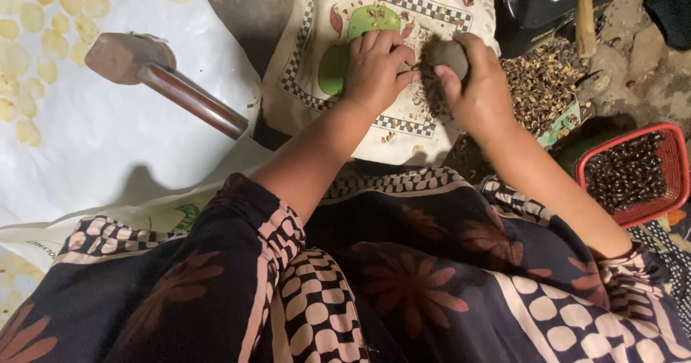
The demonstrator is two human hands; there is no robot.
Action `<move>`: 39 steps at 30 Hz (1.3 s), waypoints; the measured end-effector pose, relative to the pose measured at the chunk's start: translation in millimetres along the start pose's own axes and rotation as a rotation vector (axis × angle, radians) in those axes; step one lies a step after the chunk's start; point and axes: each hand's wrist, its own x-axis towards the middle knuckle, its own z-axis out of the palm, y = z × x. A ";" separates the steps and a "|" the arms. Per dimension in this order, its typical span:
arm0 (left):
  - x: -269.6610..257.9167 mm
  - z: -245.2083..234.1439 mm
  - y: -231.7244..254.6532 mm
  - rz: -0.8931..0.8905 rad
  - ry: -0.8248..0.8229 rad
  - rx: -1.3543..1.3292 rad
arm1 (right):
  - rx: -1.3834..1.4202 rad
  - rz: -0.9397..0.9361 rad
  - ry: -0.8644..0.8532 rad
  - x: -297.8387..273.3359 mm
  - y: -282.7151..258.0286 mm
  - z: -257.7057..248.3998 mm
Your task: Cracking nut shells with a stone and flattening the kernels with a wooden mallet
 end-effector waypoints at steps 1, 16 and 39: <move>0.7 -9.6 0.2 0.004 -0.071 0.055 | 0.009 -0.155 0.058 3.0 -4.7 6.5; 4.5 -12.2 -14.6 -0.076 -0.022 -0.035 | 0.113 0.221 -0.219 15.8 -43.6 -7.3; 4.2 -30.1 -21.8 -0.104 0.092 0.057 | -0.130 -0.101 -0.164 35.0 -25.2 23.2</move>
